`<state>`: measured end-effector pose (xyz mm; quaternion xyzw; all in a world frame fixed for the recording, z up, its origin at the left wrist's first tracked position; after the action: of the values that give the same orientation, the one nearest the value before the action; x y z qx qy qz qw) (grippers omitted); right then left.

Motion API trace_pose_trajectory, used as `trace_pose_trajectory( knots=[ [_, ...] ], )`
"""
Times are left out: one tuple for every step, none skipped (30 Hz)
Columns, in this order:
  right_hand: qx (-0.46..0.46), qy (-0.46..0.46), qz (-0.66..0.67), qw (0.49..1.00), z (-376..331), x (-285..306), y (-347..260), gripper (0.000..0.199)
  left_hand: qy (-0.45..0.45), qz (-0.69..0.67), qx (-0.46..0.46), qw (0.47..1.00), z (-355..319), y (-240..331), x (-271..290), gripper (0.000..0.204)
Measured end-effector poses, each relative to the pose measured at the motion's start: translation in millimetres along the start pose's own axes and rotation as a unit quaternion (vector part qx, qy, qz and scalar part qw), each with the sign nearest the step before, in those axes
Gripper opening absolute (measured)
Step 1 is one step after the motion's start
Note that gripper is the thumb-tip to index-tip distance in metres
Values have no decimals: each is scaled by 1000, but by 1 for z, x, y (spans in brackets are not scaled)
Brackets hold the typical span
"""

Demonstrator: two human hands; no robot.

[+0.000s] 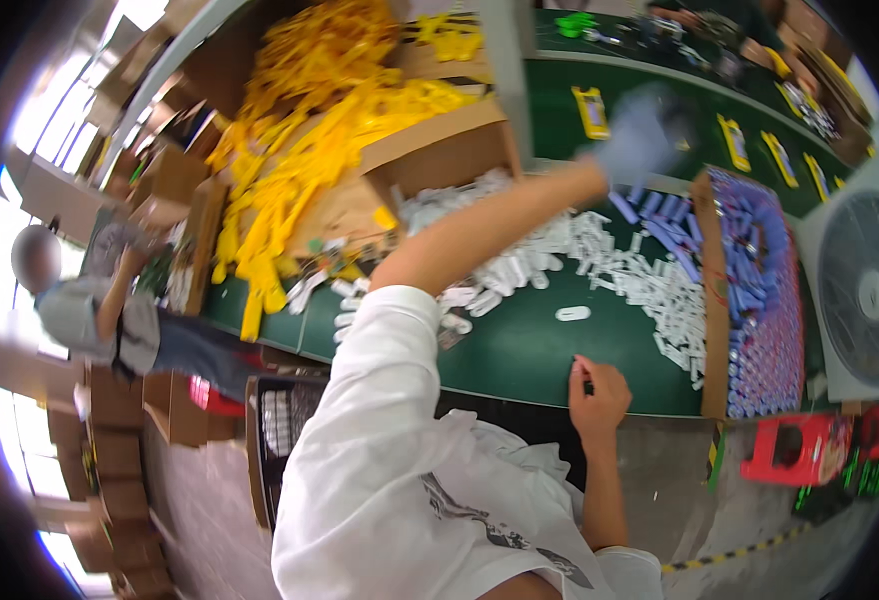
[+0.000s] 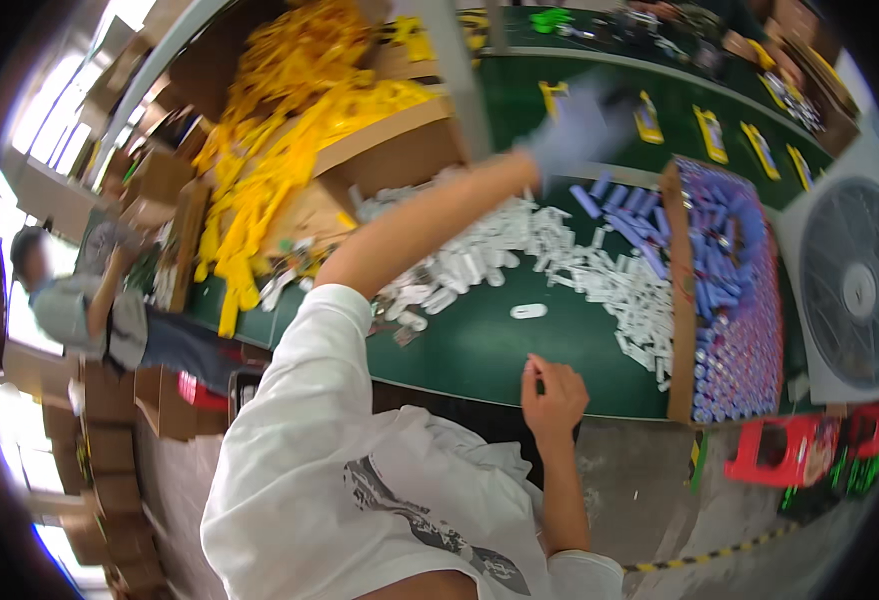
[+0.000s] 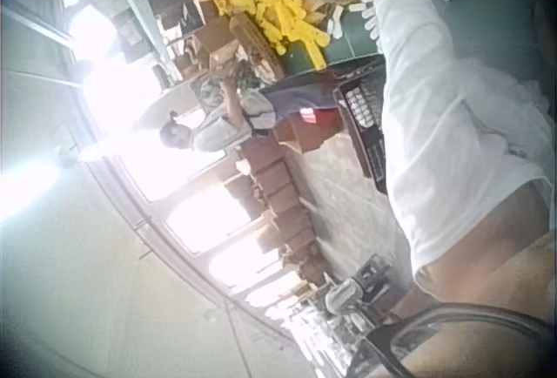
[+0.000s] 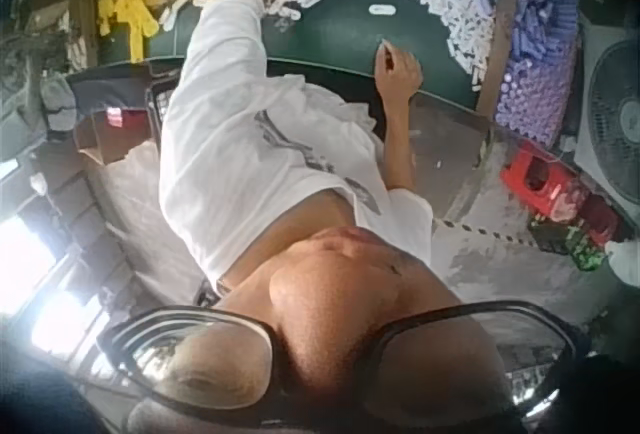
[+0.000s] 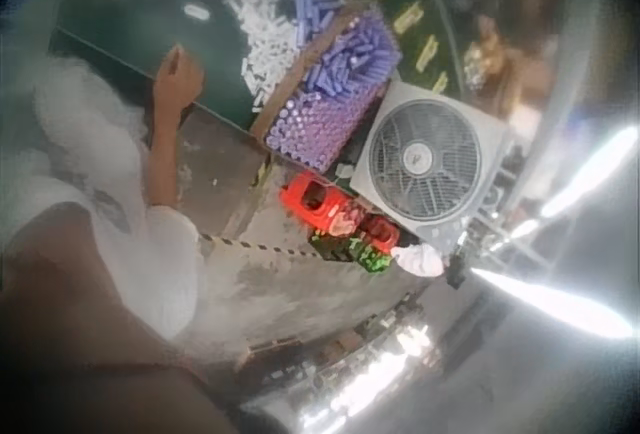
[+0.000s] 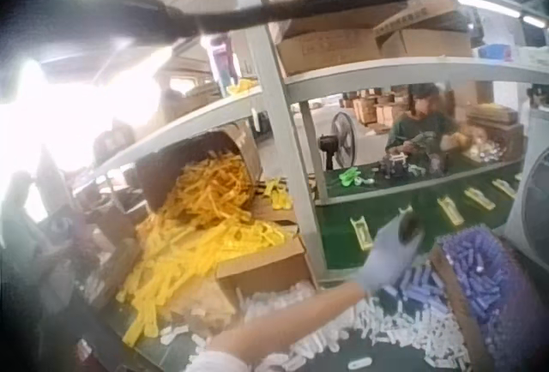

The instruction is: Assembling small electronic components and wiring into yellow battery pack housings on an assembly line.

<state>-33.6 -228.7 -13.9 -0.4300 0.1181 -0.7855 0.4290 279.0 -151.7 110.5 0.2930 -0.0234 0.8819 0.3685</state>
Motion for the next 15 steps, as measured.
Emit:
trace_pose_trajectory(
  knots=[
    [-6, 8, -6, 1000, -2, 4, 2, 10, -121, -91, 17, 988, -35, 70, 79, 19],
    [6, 9, -2, 1000, 0, 4, -2, 9, -240, -256, -56, 935, -103, 72, 111, 29],
    [21, 5, 10, 1000, 2, 4, -5, 9, -352, -420, -129, 826, -160, 62, 130, 42],
    [26, 11, 6, 1000, 1, 6, -4, 9, -358, -413, -129, 827, -162, 80, 212, 42],
    [26, 17, -4, 1000, 0, 5, -7, 9, -249, -190, -95, 945, -144, 82, 268, 31],
    [9, 16, 1, 1000, 0, 5, -8, 7, -118, 40, -54, 991, -120, 71, 326, 21],
    [13, 11, 9, 1000, 0, 2, -11, 7, 54, 52, 75, 994, -134, 20, 349, 17],
    [10, 3, -8, 1000, 1, 0, -11, 7, 194, -3, 269, 943, -143, -16, 354, 16],
    [12, -5, -19, 1000, 4, -2, -13, 7, 249, -56, 366, 895, -168, -84, 361, 29],
    [-9, -9, -21, 1000, 7, -1, -15, 7, 108, 48, 477, 871, -187, -132, 361, 36],
    [-14, -10, -23, 1000, 7, -1, -17, 7, -40, 149, 567, 809, -209, -170, 355, 43],
    [-32, -20, -17, 999, 7, -3, -15, 8, -133, 160, 542, 814, -245, -206, 334, 47],
    [-47, -28, -12, 998, 8, -3, -14, 8, -221, 170, 510, 814, -266, -230, 319, 51],
    [-61, -45, -3, 997, 6, 1, -15, 9, -341, 152, 511, 774, -266, -232, 300, 51],
    [-72, -43, -12, 996, 9, 1, -18, 9, -351, 144, 505, 775, -261, -238, 293, 51]
  ],
)
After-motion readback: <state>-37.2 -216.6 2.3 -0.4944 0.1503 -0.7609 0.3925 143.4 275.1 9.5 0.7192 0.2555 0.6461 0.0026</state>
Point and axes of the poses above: each hand's wrist, its own z-axis towards the middle knuckle, its own x-axis out of the back of the hand, y = z × x, the point moved 2 cm from there along z, towards the middle knuckle, and after that the axes turned 10 degrees about x, right-handed, at the moved point
